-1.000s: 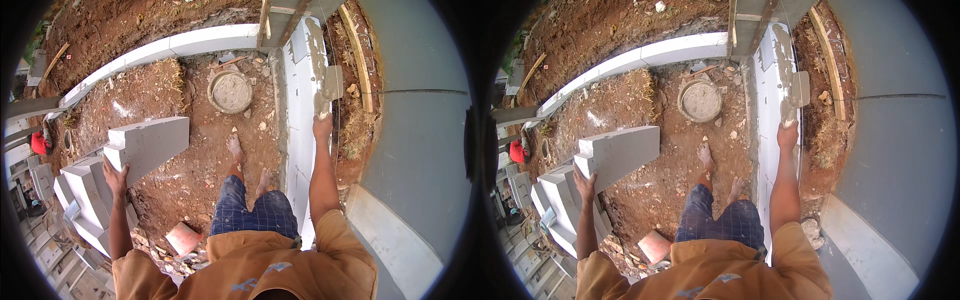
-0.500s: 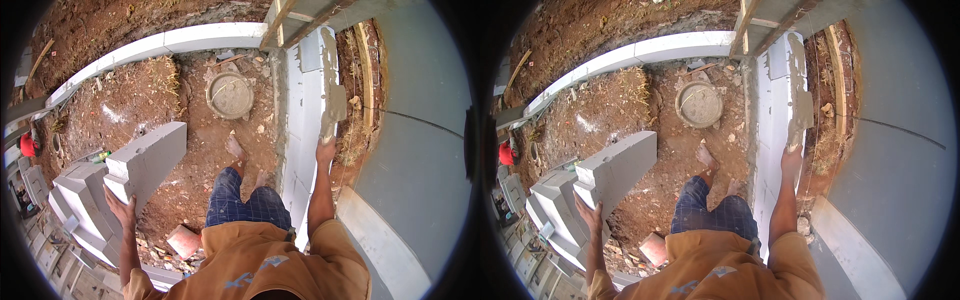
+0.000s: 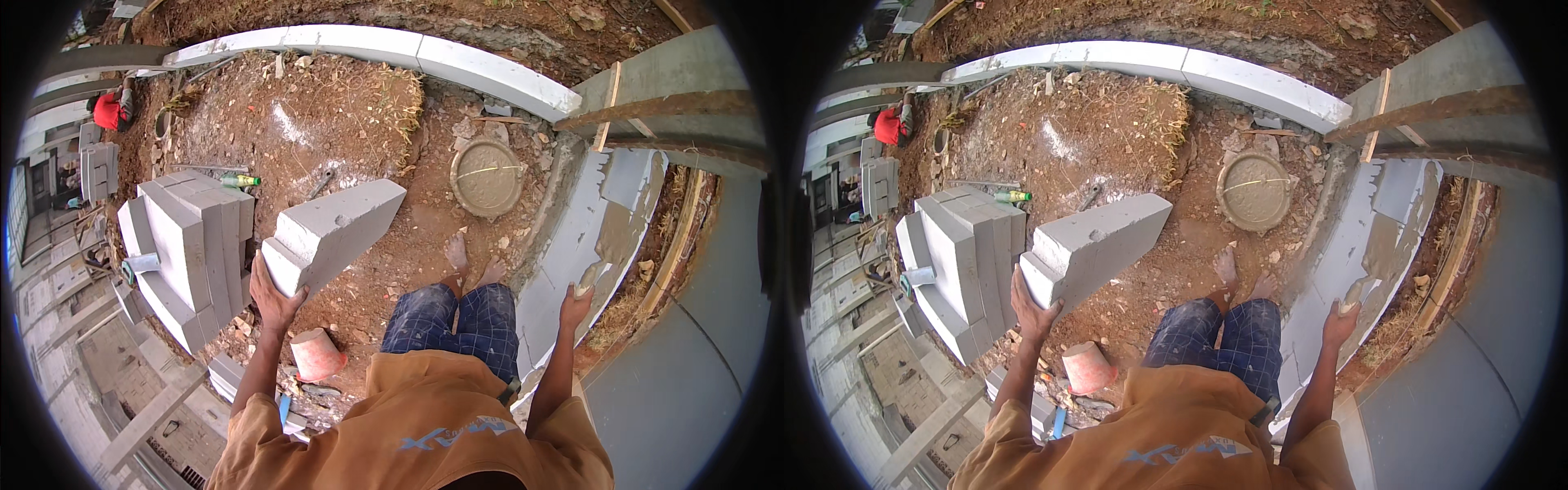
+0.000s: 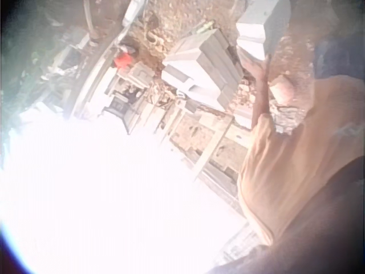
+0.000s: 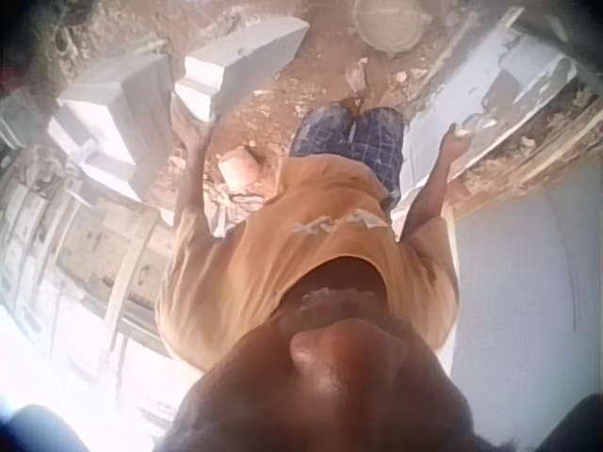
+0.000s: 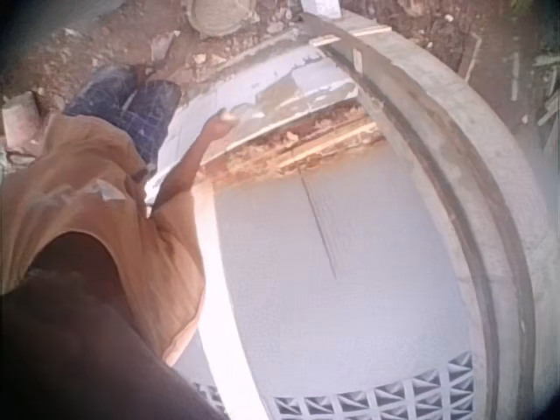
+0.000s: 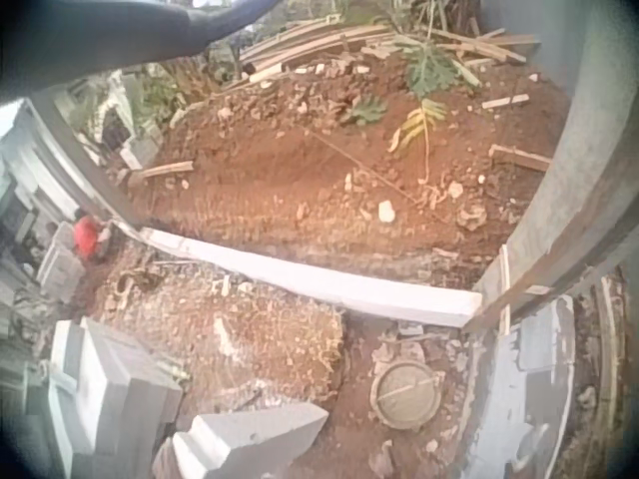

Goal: The person measures and cuts a white wall tile using a hand saw, then applies mortar to the wall and sets the tile in place. The person uses a trowel to spread mortar and a hand saw to cut the tile to size.

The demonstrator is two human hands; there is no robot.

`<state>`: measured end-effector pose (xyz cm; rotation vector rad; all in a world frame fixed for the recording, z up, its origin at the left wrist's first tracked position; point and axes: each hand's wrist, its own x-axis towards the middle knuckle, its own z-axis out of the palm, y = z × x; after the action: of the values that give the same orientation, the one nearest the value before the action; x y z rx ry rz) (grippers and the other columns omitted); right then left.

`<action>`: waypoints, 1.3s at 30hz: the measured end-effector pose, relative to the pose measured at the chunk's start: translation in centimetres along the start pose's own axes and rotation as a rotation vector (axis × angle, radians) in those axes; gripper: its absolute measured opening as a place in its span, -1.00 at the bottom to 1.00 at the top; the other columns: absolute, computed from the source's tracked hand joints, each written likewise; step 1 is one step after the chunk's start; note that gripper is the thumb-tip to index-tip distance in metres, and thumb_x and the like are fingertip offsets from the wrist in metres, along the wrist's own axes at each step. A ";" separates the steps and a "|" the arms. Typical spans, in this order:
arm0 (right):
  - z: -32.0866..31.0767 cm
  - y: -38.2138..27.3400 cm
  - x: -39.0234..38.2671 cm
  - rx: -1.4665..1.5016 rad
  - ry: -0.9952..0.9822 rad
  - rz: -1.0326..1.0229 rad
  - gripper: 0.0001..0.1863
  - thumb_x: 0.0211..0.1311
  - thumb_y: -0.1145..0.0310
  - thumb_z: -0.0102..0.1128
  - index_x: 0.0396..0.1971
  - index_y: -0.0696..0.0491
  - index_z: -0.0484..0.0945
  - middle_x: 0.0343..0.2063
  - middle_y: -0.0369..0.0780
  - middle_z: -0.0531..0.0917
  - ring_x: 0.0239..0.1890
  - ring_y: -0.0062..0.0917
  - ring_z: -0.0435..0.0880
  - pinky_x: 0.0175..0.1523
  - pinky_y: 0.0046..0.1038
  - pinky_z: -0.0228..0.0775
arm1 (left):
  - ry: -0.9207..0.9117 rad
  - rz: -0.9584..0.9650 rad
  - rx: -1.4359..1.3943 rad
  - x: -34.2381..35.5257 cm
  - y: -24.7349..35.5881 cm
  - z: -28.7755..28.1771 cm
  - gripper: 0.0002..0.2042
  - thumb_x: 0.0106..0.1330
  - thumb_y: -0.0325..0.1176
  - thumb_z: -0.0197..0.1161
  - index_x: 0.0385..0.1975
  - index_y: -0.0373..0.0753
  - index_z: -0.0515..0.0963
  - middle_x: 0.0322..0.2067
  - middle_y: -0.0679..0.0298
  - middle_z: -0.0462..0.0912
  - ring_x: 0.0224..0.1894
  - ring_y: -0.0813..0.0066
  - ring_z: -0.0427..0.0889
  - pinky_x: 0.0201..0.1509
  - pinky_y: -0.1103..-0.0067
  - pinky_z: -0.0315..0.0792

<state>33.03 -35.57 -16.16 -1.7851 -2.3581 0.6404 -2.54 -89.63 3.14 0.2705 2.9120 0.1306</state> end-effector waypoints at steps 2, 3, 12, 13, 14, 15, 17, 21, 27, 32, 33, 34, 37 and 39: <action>0.8 -3.6 0.1 -0.107 -0.337 0.000 -0.50 0.14 0.25 0.34 0.05 0.11 0.44 -0.15 0.07 0.67 -0.08 0.06 0.65 0.01 -0.05 0.46 | 0.000 -0.066 0.121 -1.0 0.4 0.2 0.31 -0.15 0.49 0.33 0.51 -0.26 -0.08 0.45 -0.11 0.05 0.51 -0.06 -0.02 0.50 -0.01 -0.13; 2.7 -4.3 0.7 -0.286 -0.447 -0.086 -0.50 0.15 0.24 0.33 0.08 0.02 0.43 -0.14 0.00 0.69 -0.08 0.05 0.65 0.01 -0.03 0.47 | 0.033 -0.120 0.114 -1.7 0.9 0.8 0.32 -0.15 0.53 0.31 0.51 -0.26 -0.09 0.47 -0.10 0.01 0.53 -0.06 -0.07 0.51 -0.02 -0.18; 34.9 -9.6 9.3 -0.659 -0.790 -0.239 -0.45 0.16 0.10 0.33 0.12 0.02 0.49 -0.11 0.00 0.72 0.02 -0.08 0.68 0.08 -0.07 0.51 | 0.134 -0.214 -0.081 -2.6 3.3 2.6 0.35 -0.13 0.63 0.22 0.51 -0.28 -0.13 0.45 -0.08 -0.02 0.51 -0.06 -0.02 0.50 0.00 -0.05; 37.0 -11.2 9.4 -0.609 -0.769 -0.302 -0.65 0.19 0.30 0.21 -0.04 0.12 0.59 -0.12 0.06 0.71 0.04 -0.11 0.68 0.10 -0.11 0.52 | 0.136 -0.231 -0.061 -2.7 2.1 2.9 0.36 -0.13 0.64 0.22 0.51 -0.28 -0.13 0.45 -0.08 -0.02 0.50 -0.05 -0.01 0.50 0.00 -0.04; 39.4 -12.3 10.1 -0.553 -0.824 -0.250 -0.64 0.16 0.28 0.23 -0.06 0.13 0.62 -0.09 0.08 0.70 0.05 -0.11 0.68 0.12 -0.13 0.52 | 0.131 -0.235 -0.037 -2.5 1.2 2.4 0.36 -0.14 0.64 0.21 0.51 -0.27 -0.14 0.44 -0.07 -0.01 0.50 -0.03 0.00 0.49 0.00 -0.03; 40.8 -12.9 10.6 -0.511 -0.869 -0.212 -0.62 0.14 0.26 0.26 -0.09 0.15 0.64 -0.07 0.09 0.69 0.06 -0.10 0.67 0.14 -0.16 0.51 | 0.138 -0.235 -0.025 -2.4 0.7 2.0 0.36 -0.15 0.64 0.23 0.51 -0.27 -0.12 0.44 -0.07 0.00 0.50 -0.03 0.01 0.49 0.01 -0.02; 40.4 -12.5 10.3 -0.483 -0.938 -0.116 -0.57 0.08 0.22 0.31 -0.09 0.18 0.65 -0.05 0.11 0.68 0.06 -0.08 0.66 0.14 -0.18 0.51 | 0.173 -0.229 -0.014 -1.5 0.1 1.9 0.35 -0.16 0.63 0.25 0.50 -0.26 -0.09 0.44 -0.06 0.02 0.49 -0.03 0.03 0.50 0.02 -0.01; 31.1 -10.0 10.6 -0.355 -0.952 -0.204 -0.41 0.00 0.13 0.45 0.00 0.20 0.62 -0.09 0.12 0.69 0.05 -0.05 0.66 0.13 -0.21 0.47 | 0.203 -0.239 -0.187 -1.0 1.1 2.3 0.31 -0.21 0.58 0.35 0.45 -0.24 0.02 0.43 -0.06 0.05 0.48 -0.03 0.07 0.50 0.07 0.03; 7.5 -11.5 9.1 -0.047 -1.085 0.022 -0.58 0.07 0.40 0.42 -0.03 0.14 0.59 -0.57 -0.29 0.59 -0.66 -0.63 0.46 -0.55 -0.47 0.32 | 0.189 -0.249 -0.161 -2.6 0.0 1.6 0.17 -0.25 0.37 0.52 0.40 -0.14 0.20 0.44 -0.09 0.02 0.49 -0.12 0.00 0.49 0.03 0.08; -8.6 -24.3 7.1 -0.062 -1.159 -0.269 -0.56 0.06 0.37 0.44 -0.02 0.16 0.60 -0.50 -0.28 0.63 -0.55 -0.59 0.53 -0.41 -0.47 0.42 | -0.089 -0.290 -0.307 -3.7 -1.5 -1.9 0.15 -0.21 0.02 0.62 0.48 -0.02 0.09 0.47 -0.13 -0.10 0.50 -0.19 -0.07 0.53 0.02 0.02; -10.0 -27.5 6.6 -0.035 -1.157 -0.434 -0.54 0.05 0.37 0.44 -0.01 0.17 0.60 -0.46 -0.25 0.66 -0.48 -0.56 0.57 -0.32 -0.45 0.45 | -0.118 -0.286 -0.351 -3.3 -1.4 -2.9 0.17 -0.22 -0.03 0.63 0.48 -0.07 0.06 0.46 -0.15 -0.10 0.50 -0.20 -0.07 0.54 0.04 0.01; -11.5 -30.3 6.1 -0.018 -1.148 -0.593 -0.52 0.04 0.36 0.45 0.00 0.17 0.60 -0.41 -0.23 0.68 -0.41 -0.53 0.60 -0.24 -0.43 0.47 | -0.154 -0.277 -0.403 -3.3 -1.3 -3.4 0.20 -0.24 -0.08 0.63 0.48 -0.11 0.02 0.46 -0.17 -0.10 0.50 -0.21 -0.07 0.55 0.07 0.00; -15.9 -39.7 2.5 0.001 -1.138 -0.994 -0.46 0.01 0.33 0.47 0.04 0.17 0.59 -0.28 -0.16 0.73 -0.23 -0.46 0.65 -0.03 -0.39 0.47 | 0.100 -0.205 -0.557 -5.3 -2.4 -0.5 0.28 -0.27 -0.08 0.65 0.50 -0.12 -0.10 0.44 -0.18 -0.08 0.52 -0.21 -0.12 0.54 0.09 0.08; -16.3 -45.4 -0.8 -0.023 -1.163 -1.146 -0.42 -0.01 0.29 0.50 0.05 0.17 0.59 -0.21 -0.12 0.74 -0.18 -0.45 0.68 0.02 -0.39 0.47 | 0.239 -0.277 -0.667 -5.9 -2.3 1.9 0.30 -0.27 -0.07 0.65 0.49 -0.19 -0.15 0.44 -0.18 -0.08 0.51 -0.20 -0.10 0.54 0.15 0.08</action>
<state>-1.74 -41.90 16.76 0.3933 -3.2957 1.5709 3.15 -92.83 2.28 -0.2743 2.8817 1.1146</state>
